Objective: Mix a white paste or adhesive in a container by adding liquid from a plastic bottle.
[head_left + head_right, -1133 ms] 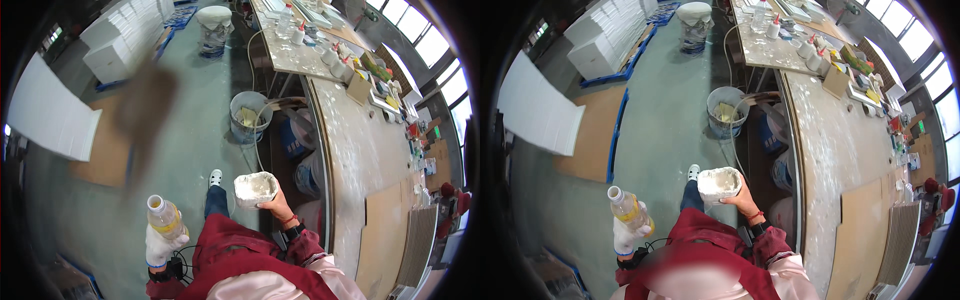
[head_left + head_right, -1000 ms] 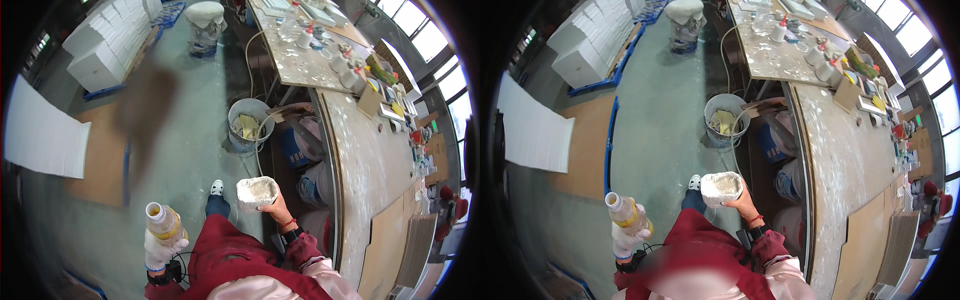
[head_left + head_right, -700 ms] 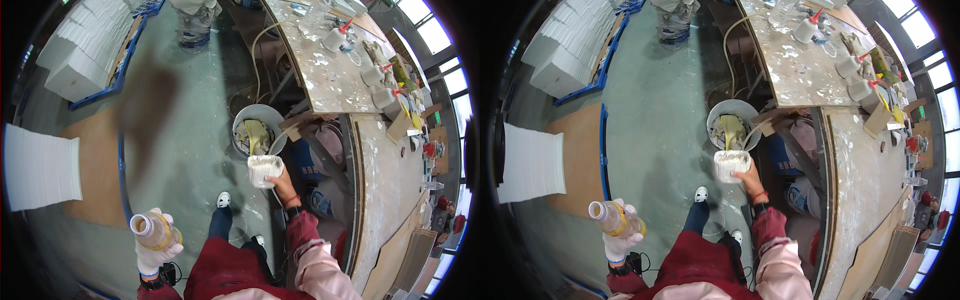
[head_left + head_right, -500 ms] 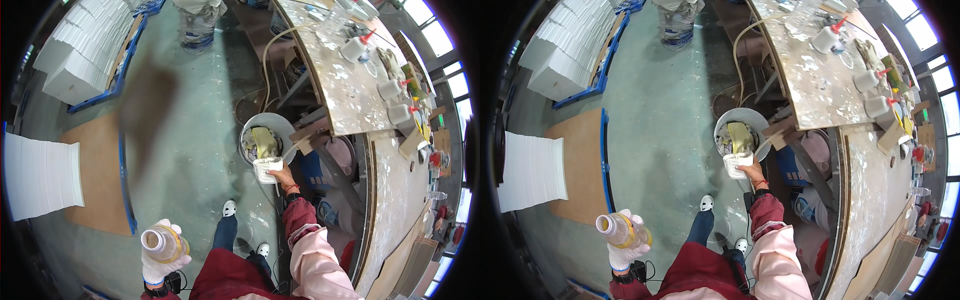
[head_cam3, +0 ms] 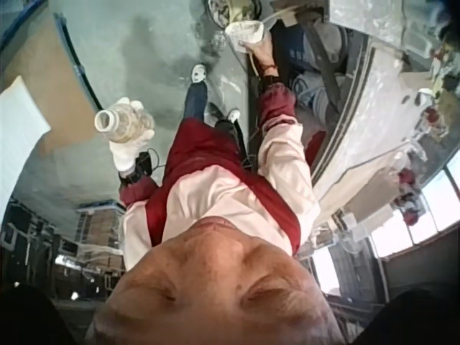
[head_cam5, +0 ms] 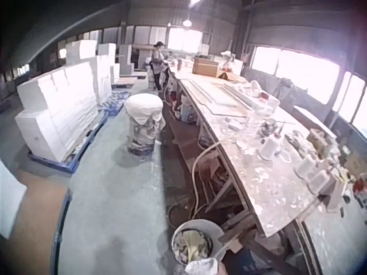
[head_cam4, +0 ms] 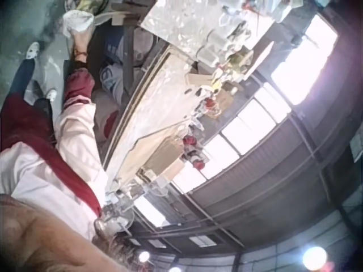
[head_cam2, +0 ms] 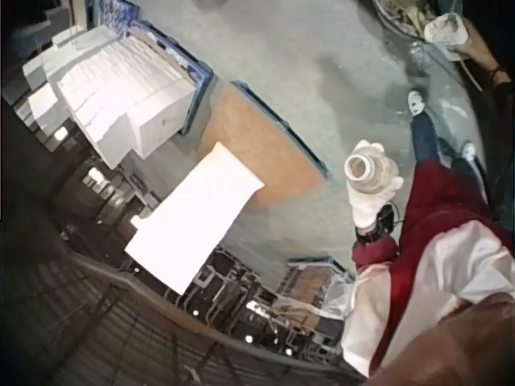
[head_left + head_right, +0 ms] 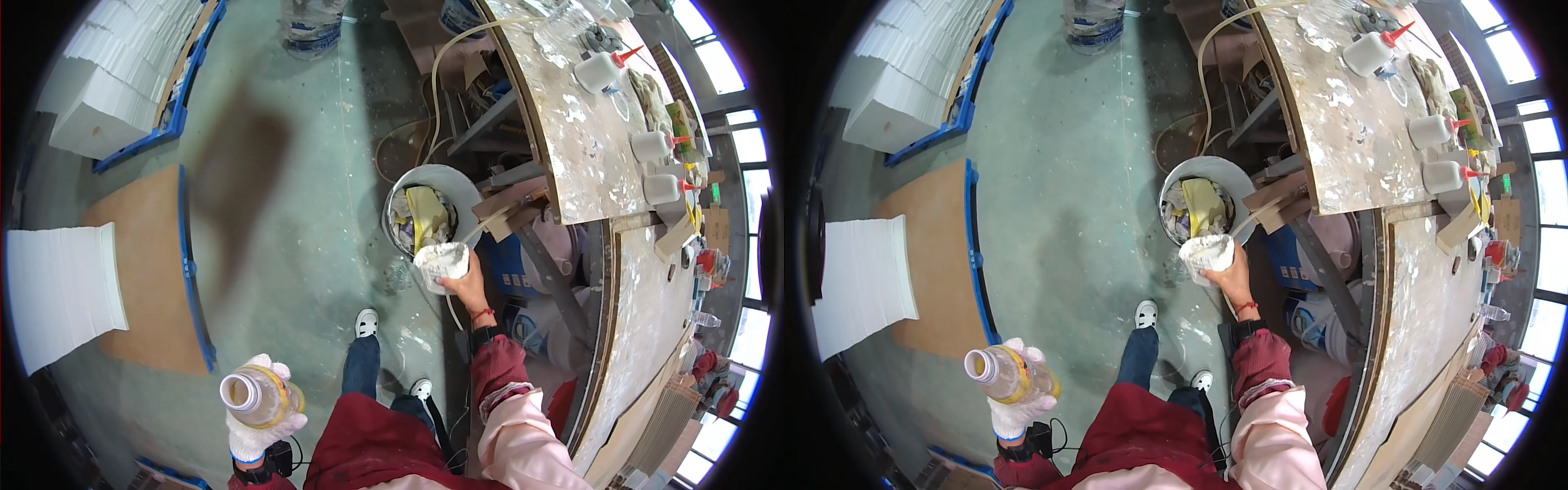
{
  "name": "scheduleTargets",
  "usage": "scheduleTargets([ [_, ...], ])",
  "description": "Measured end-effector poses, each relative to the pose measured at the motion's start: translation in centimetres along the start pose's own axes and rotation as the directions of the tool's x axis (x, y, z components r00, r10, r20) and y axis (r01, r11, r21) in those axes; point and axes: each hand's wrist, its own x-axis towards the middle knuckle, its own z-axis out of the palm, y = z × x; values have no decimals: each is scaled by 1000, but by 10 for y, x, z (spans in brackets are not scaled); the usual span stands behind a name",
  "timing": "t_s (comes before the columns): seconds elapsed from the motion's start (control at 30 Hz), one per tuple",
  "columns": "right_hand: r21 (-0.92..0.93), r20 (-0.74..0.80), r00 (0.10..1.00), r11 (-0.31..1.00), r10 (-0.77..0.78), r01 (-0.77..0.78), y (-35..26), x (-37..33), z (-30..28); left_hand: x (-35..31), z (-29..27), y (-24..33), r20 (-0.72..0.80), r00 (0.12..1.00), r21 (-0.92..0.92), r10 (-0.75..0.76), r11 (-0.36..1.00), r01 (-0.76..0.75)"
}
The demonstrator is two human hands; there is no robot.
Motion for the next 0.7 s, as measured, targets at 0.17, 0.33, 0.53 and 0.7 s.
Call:
scheduleTargets([
  [0.17, -626, -3, 1000, 779, -25, 17, -39, 54, 3, 1, -6, -6, -4, 999, -78, -54, 995, 54],
  [0.33, -802, 99, 990, 597, 99, 21, -51, 105, 15, -5, -23, -22, -15, 1000, -42, 8, 999, -9],
  [0.53, -945, 326, 943, -47, -75, 323, -49, 120, 36, -17, -30, -33, -94, 994, -31, 55, 998, -59],
  [0.7, -853, 486, 858, -302, -164, 425, -66, 117, 35, -26, -28, -36, -106, 990, -4, 96, 995, -97],
])
